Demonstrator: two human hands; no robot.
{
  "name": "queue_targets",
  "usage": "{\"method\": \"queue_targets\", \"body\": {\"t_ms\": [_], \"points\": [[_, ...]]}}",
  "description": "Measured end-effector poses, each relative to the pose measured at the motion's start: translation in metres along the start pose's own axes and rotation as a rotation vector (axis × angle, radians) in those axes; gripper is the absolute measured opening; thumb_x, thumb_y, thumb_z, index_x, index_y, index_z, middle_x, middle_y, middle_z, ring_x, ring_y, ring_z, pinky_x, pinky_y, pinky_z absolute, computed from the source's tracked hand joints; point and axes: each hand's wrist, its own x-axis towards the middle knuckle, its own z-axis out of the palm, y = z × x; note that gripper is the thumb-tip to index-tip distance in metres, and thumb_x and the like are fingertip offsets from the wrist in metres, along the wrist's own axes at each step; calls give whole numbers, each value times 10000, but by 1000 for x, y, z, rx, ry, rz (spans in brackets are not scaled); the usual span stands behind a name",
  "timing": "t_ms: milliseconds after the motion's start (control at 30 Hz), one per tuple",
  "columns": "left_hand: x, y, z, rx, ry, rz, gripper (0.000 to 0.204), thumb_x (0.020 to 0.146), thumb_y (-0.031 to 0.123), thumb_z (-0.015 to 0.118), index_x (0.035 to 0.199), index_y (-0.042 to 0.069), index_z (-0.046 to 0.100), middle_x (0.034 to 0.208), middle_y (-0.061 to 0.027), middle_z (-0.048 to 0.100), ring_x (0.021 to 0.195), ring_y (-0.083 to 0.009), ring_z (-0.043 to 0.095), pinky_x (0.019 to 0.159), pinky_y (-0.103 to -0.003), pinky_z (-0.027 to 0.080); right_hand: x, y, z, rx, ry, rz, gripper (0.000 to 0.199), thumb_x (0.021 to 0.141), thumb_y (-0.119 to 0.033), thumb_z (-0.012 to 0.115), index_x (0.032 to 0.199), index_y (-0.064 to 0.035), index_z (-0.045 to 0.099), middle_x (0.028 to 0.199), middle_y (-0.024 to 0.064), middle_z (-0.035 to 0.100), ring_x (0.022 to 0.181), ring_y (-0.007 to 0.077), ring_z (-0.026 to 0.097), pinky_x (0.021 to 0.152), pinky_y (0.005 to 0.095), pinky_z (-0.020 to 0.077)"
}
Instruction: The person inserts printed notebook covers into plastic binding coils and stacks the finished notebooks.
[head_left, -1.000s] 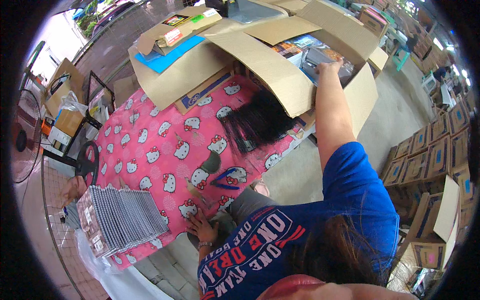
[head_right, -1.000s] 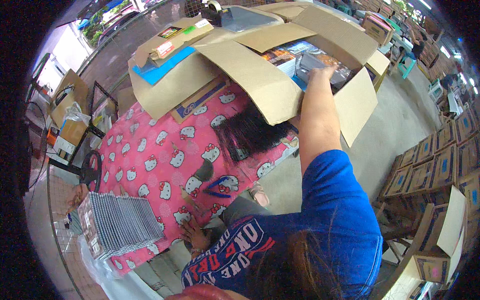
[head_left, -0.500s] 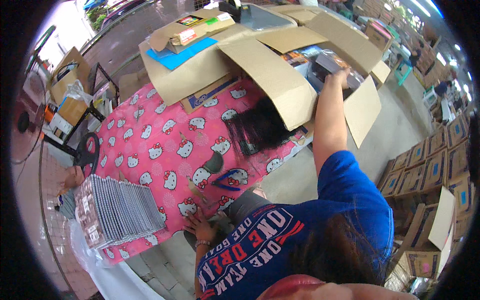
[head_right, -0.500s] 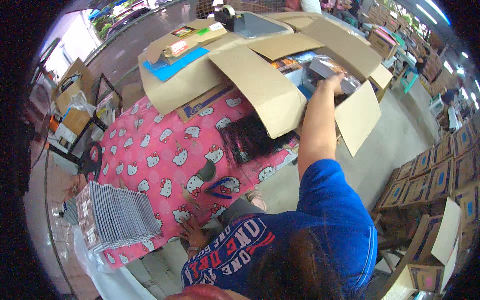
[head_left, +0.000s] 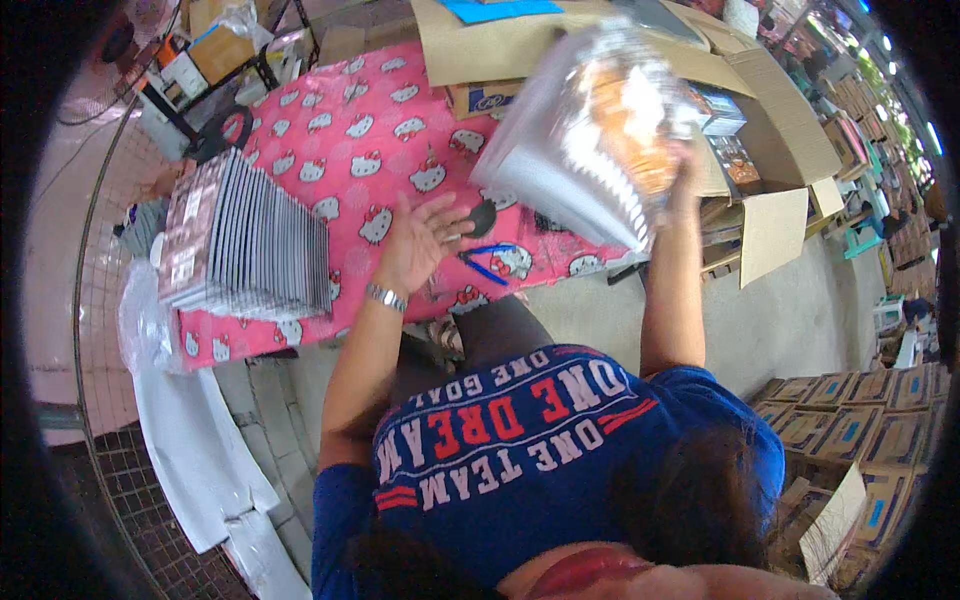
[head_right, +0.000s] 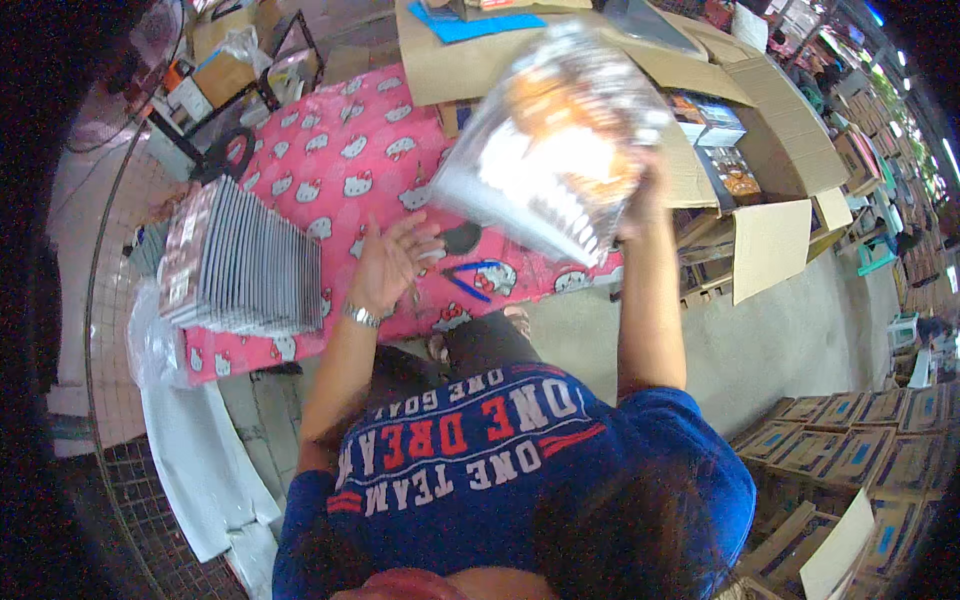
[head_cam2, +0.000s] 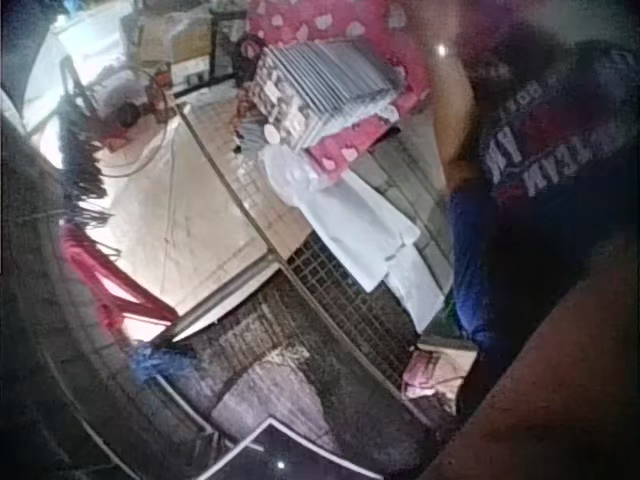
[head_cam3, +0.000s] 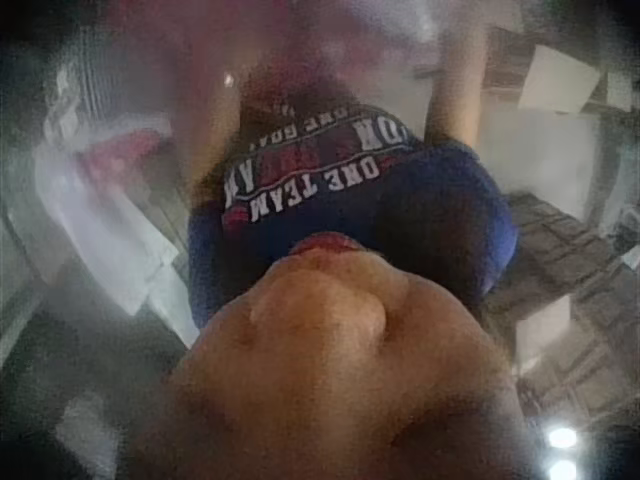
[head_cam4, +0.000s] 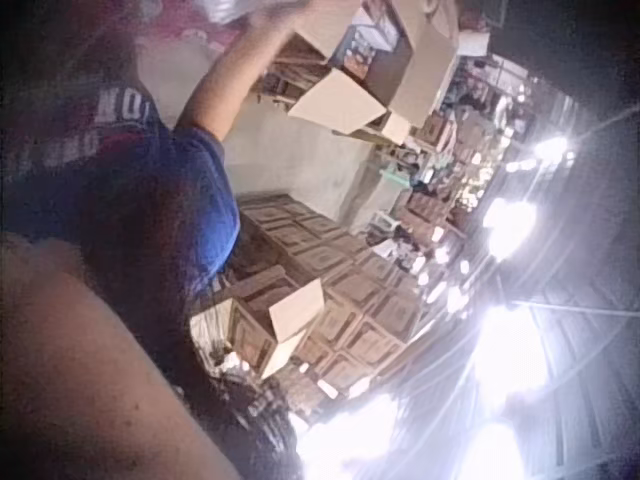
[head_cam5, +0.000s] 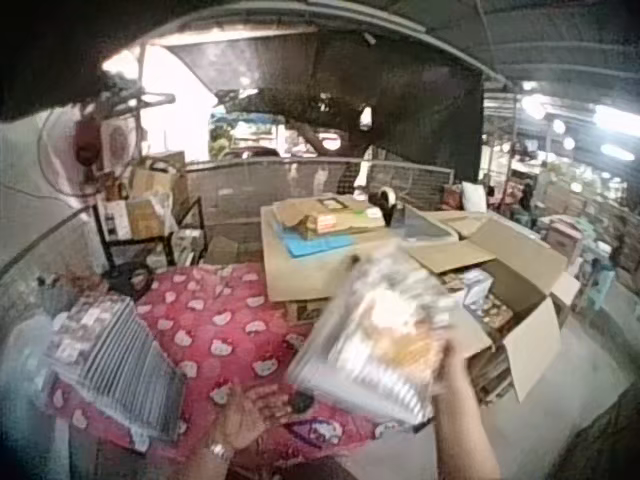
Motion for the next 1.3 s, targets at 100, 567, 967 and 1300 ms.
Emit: {"method": "queue_targets", "body": {"t_ms": [100, 567, 967, 1300], "points": [[-7, 0, 5, -127, 69, -62, 1001, 825, 820, 264, 1365, -5, 434, 1362, -178, 504, 1223, -301, 519, 1033, -430, 407, -2, 90, 12, -186, -274, 503, 404, 764, -329, 619, 1019, -18, 650, 957, 124, 661, 913, 253, 644, 819, 394, 520], [-105, -91, -117, -247, 477, 93, 497, 945, 384, 565, 1312, 65, 461, 1172, -128, 618, 982, -262, 640, 797, -378, 544, 74, -8, 86, -1078, -370, -750, 222, 839, -218, 629, 938, -31, 699, 902, 113, 710, 804, 224, 668, 778, 363, 524], [-65, -111, -76, -140, 992, 132, 590, 847, 470, 689, 1238, 56, 532, 1156, -94, 613, 969, -240, 620, 770, -421, 521, 145, -98, -222, -2588, -9, 818, 471, 893, -388, 545, 1332, -218, 554, 1398, 28, 508, 1310, 220, 463, 1056, 424, 386], [-65, -120, -93, -172, 741, 67, 634, 894, 502, 614, 1321, 55, 470, 1251, -107, 570, 1104, -294, 572, 925, -464, 491, 178, -64, -255, -2213, 266, 943, 508, 926, -322, 505, 1414, -190, 450, 1468, 26, 399, 1353, 222, 399, 1091, 428, 341]]}}
